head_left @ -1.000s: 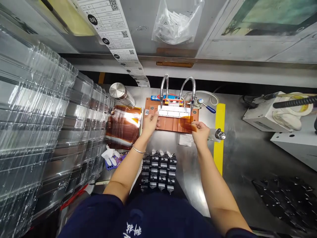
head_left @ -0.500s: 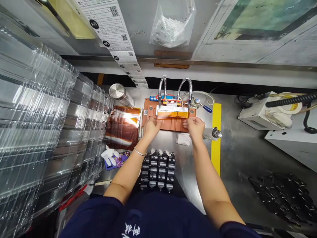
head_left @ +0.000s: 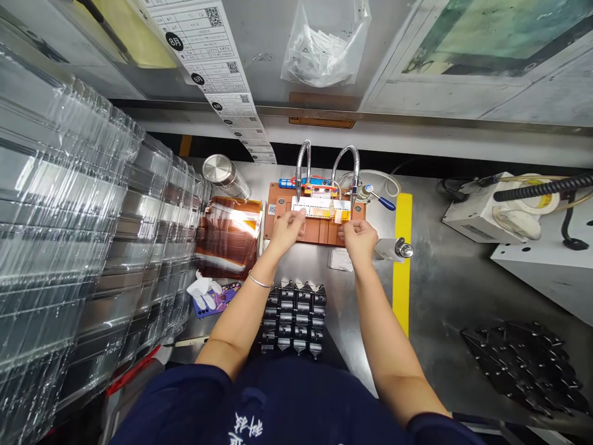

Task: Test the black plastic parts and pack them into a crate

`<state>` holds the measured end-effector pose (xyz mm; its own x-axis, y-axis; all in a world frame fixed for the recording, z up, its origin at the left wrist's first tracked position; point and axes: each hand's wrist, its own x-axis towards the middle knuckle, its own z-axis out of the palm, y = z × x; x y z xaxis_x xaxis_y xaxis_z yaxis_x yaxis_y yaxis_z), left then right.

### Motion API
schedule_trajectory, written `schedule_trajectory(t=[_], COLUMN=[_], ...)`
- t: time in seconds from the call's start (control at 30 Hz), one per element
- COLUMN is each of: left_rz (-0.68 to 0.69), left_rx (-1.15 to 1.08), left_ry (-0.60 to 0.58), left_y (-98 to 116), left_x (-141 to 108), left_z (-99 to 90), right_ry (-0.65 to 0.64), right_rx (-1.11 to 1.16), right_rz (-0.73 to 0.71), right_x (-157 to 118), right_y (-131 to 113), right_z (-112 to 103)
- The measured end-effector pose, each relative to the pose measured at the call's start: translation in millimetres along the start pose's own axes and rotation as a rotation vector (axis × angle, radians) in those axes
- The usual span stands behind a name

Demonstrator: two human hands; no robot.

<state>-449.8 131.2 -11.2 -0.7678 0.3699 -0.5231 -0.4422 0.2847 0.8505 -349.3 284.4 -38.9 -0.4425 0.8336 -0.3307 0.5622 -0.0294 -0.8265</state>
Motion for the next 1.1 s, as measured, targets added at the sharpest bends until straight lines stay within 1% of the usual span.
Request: schedule_trajectory(t=[0.03, 0.07, 0.17, 0.3, 0.43, 0.5, 0.57, 0.63, 0.7, 0.8, 0.9, 1.0, 1.1], left_rz=[0.000, -0.002, 0.014, 0.086, 0.116, 0.115, 0.110, 0.114, 0.133, 0.136, 0.096, 0.067, 0.001], left_rx=[0.000, -0.001, -0.021, 0.052, 0.227, 0.270, 0.279, 0.311, 0.357, 0.314, 0.167, 0.074, 0.030], left_ry=[-0.025, -0.021, 0.063, 0.119, 0.227, 0.242, 0.234, 0.240, 0.271, 0.307, 0.268, 0.256, 0.259], left_y=[2.2, 3.5, 2.2, -1.2, 7.6, 13.7, 16.2, 12.5, 3.0, -15.3, -26.8, -27.2, -22.9], left_x=[-3.1, -5.2, -5.3, 2.5, 8.1, 9.5, 11.5, 15.8, 23.3, 37.9, 47.3, 46.8, 42.4], left_z=[1.5, 2.7, 3.8, 1.4, 0.2, 0.2, -0.1, -1.9, -6.4, -17.3, -27.1, -29.5, -25.7], right_ry=[0.009, 0.031, 0.122, 0.154, 0.119, 0.088, 0.034, -0.031, -0.073, -0.073, -0.042, -0.002, 0.034], right_rx=[-0.042, -0.099, -0.285, -0.445, -0.572, -0.624, -0.676, -0.716, -0.723, -0.676, -0.599, -0.489, -0.398], right_rz=[-0.025, -0.058, -0.154, -0.247, -0.324, -0.368, -0.420, -0.465, -0.489, -0.454, -0.367, -0.297, -0.241], right_x=[-1.9, -4.1, -11.6, -21.4, -31.8, -39.0, -47.2, -54.7, -59.4, -58.6, -50.3, -39.9, -31.4], right_y=[-2.4, -5.3, -15.1, -25.7, -31.8, -33.6, -34.5, -34.4, -33.4, -31.0, -28.3, -25.3, -20.2], right_z=[0.7, 1.2, 1.5, 1.6, 4.2, 6.4, 9.4, 12.7, 15.5, 16.2, 11.7, 5.5, 0.8])
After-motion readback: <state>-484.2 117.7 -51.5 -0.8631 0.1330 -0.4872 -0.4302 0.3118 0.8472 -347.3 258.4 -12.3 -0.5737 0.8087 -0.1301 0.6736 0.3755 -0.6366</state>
